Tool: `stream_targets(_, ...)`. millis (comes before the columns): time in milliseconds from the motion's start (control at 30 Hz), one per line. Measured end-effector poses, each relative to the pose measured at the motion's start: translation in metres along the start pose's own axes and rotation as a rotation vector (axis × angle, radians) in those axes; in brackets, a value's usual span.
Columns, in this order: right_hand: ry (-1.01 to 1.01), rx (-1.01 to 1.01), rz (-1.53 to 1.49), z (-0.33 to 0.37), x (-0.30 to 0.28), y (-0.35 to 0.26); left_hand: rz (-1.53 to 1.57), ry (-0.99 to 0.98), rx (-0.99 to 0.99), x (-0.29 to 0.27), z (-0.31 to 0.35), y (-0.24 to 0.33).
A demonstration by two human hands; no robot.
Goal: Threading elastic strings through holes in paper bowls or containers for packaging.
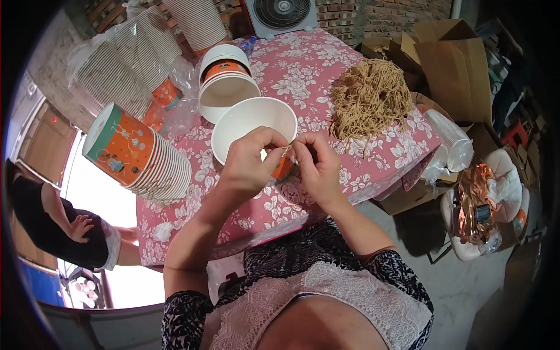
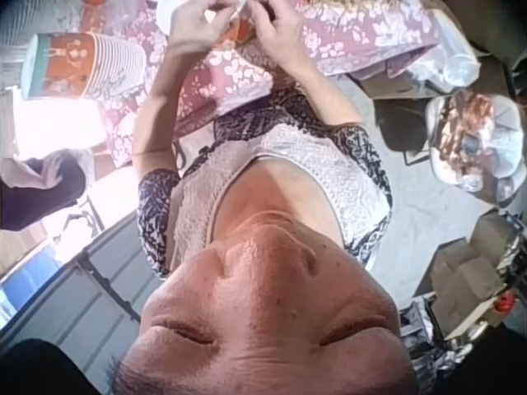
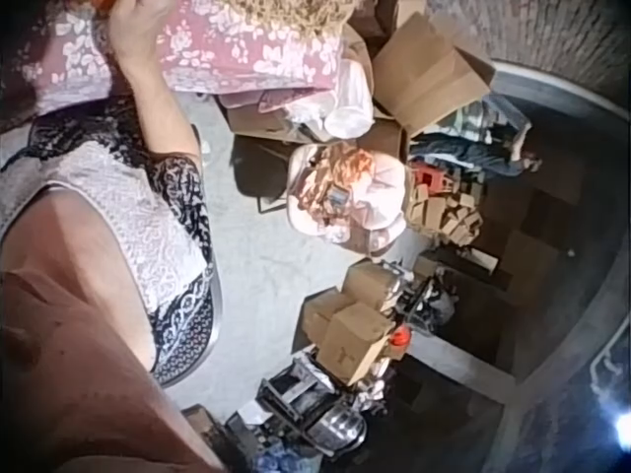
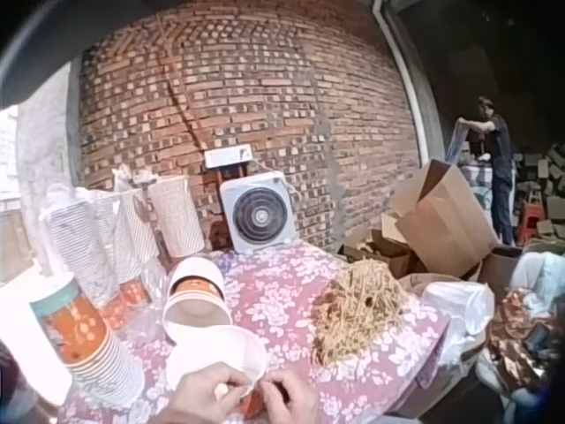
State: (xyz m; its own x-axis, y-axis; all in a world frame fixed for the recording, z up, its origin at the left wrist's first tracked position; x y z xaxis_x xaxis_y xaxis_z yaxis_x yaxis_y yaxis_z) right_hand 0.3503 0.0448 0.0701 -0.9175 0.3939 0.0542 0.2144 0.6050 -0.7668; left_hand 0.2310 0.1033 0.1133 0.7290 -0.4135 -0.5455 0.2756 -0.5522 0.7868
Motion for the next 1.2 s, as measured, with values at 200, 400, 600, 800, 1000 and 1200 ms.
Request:
stream_targets(200,0.019,0.126,-0.151,-0.002,0.002,0.016,0.009,-0.067,0.050,0.003,0.003,0.004)
stream_targets(400,0.052,0.148,-0.123,-0.001,0.004,0.020,-0.004,-0.057,0.025,0.002,0.002,0.001)
stream_targets(600,-0.003,-0.090,0.174,-0.006,0.003,-0.009,0.040,-0.034,-0.025,-0.001,0.002,-0.009)
stream_targets(800,-0.058,-0.282,0.274,-0.004,0.005,-0.026,0.104,-0.029,-0.110,-0.001,-0.001,-0.017)
stream_targets(1000,-0.049,-0.261,0.266,0.001,0.007,-0.038,0.106,-0.002,-0.080,-0.002,0.001,-0.019)
stream_targets(1200,0.006,-0.243,0.291,0.001,0.005,-0.033,0.067,0.028,-0.068,-0.002,0.004,-0.009)
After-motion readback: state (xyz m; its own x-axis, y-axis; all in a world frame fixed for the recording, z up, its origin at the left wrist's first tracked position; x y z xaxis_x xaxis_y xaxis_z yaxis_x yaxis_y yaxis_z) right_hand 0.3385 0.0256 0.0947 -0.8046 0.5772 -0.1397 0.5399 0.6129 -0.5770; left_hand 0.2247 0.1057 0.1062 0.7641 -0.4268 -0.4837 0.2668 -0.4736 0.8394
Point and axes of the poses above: each hand's wrist, its own z-axis away from the middle knuckle, its own x-axis out of the palm, y = z × x, the point moved 10 cm from there along -z, towards the middle knuckle, and after that the axes turned 3 degrees about -y, right-handed, at the moved point
